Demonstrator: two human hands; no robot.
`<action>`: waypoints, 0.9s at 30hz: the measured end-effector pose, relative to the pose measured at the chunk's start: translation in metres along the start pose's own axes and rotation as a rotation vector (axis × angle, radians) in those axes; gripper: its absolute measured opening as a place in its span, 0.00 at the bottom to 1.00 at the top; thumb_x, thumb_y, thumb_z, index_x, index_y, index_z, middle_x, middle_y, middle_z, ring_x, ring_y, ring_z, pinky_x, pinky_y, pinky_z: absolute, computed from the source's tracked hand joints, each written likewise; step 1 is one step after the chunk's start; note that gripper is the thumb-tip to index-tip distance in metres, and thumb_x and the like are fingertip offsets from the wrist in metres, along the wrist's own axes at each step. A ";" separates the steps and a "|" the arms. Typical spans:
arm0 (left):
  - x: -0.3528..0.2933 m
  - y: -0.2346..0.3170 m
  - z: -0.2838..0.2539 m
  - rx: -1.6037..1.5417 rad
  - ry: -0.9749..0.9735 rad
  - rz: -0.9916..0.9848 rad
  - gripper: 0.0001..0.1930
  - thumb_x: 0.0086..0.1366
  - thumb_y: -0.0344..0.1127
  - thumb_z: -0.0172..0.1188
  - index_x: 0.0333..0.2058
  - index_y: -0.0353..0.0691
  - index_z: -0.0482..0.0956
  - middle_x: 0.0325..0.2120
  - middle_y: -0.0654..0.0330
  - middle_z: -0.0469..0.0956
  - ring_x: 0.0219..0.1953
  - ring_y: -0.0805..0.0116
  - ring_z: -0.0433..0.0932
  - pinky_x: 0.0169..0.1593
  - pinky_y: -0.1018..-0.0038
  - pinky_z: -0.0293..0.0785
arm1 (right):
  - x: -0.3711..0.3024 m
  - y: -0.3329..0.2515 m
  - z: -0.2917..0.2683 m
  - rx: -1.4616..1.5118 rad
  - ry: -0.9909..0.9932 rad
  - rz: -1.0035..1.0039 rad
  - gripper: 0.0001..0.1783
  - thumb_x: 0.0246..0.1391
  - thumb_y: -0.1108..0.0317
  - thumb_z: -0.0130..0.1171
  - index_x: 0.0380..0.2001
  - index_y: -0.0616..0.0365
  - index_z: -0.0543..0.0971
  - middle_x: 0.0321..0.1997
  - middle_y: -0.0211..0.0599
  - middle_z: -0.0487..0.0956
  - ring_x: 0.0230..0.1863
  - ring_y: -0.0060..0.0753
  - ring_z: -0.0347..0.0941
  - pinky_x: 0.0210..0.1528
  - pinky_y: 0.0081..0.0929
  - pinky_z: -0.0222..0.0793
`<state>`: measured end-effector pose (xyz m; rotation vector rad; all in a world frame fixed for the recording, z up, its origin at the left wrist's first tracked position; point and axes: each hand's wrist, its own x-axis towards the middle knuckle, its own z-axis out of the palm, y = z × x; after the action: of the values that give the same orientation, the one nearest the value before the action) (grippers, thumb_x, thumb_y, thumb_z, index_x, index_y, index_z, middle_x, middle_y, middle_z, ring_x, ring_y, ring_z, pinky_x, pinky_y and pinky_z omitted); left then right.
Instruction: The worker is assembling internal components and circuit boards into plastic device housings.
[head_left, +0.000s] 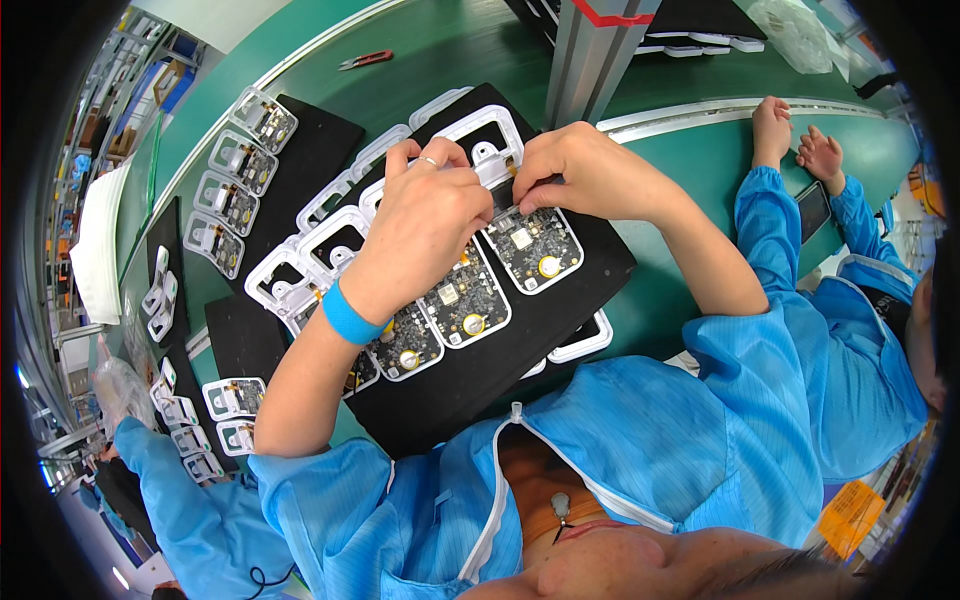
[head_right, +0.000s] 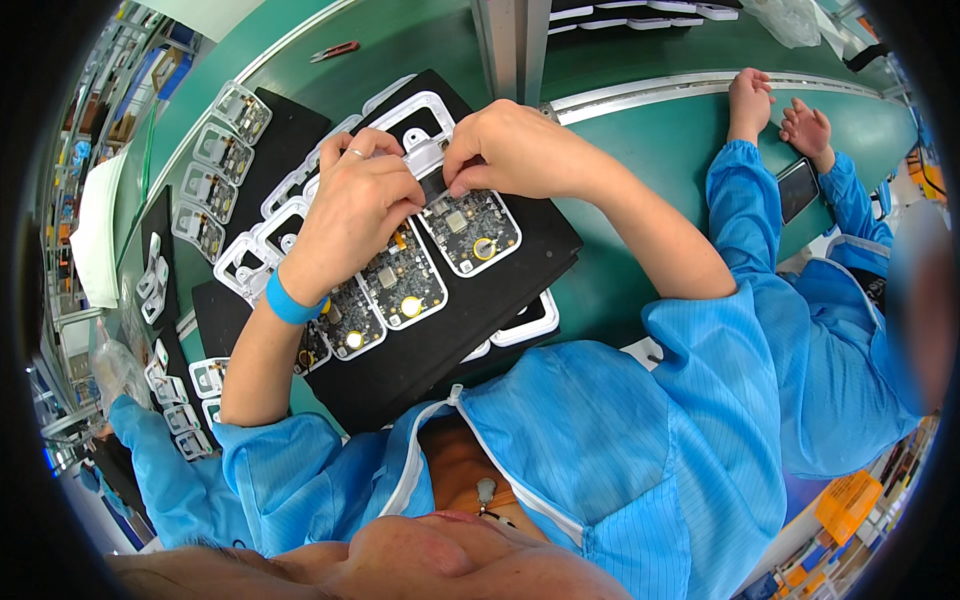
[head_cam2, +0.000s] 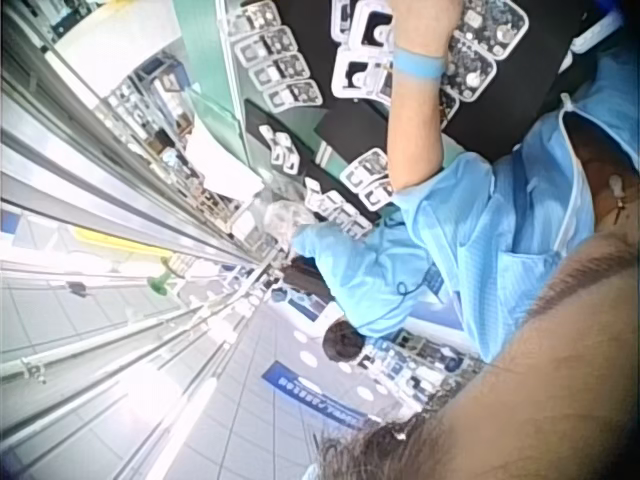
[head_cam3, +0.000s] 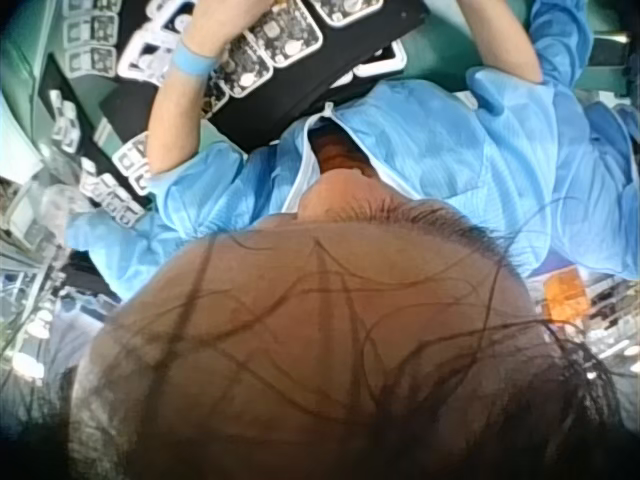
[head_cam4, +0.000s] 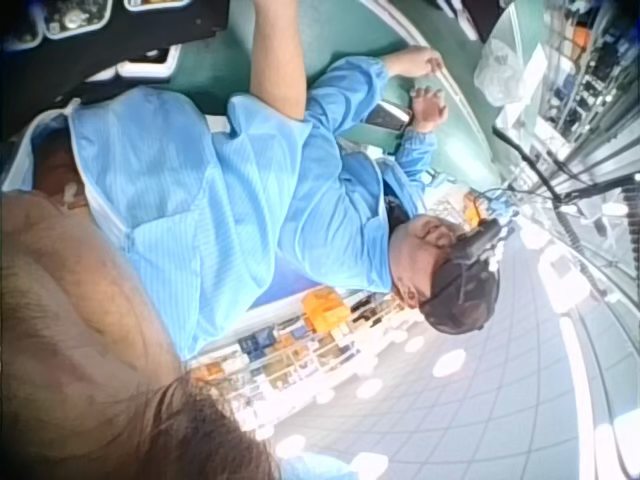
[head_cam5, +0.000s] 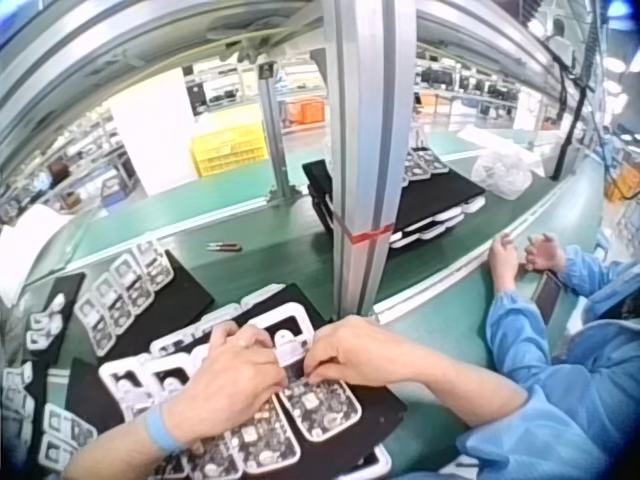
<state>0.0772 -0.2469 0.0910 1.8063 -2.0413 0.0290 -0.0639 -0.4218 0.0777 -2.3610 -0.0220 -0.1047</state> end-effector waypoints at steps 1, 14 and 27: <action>0.000 0.000 0.000 0.001 0.000 -0.001 0.02 0.47 0.29 0.65 0.19 0.40 0.80 0.20 0.63 0.75 0.41 0.62 0.71 0.51 0.57 0.61 | 0.001 0.000 0.000 -0.005 -0.005 0.006 0.07 0.44 0.70 0.66 0.29 0.58 0.84 0.30 0.37 0.81 0.34 0.41 0.77 0.39 0.33 0.72; -0.002 -0.002 0.001 0.014 -0.050 0.003 0.02 0.47 0.28 0.65 0.22 0.40 0.80 0.23 0.63 0.76 0.42 0.62 0.71 0.52 0.58 0.60 | 0.012 -0.003 -0.002 0.001 -0.107 0.050 0.06 0.43 0.71 0.66 0.29 0.57 0.84 0.30 0.36 0.82 0.33 0.38 0.77 0.38 0.32 0.72; -0.043 0.034 0.001 0.111 0.040 -0.062 0.15 0.47 0.24 0.62 0.37 0.41 0.84 0.33 0.59 0.69 0.43 0.59 0.68 0.50 0.61 0.61 | 0.011 0.000 0.000 -0.019 -0.060 -0.014 0.05 0.44 0.71 0.66 0.27 0.58 0.84 0.30 0.35 0.81 0.34 0.39 0.77 0.38 0.33 0.71</action>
<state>0.0472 -0.2011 0.0851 1.9187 -1.9910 0.1621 -0.0527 -0.4216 0.0786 -2.3829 -0.0670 -0.0406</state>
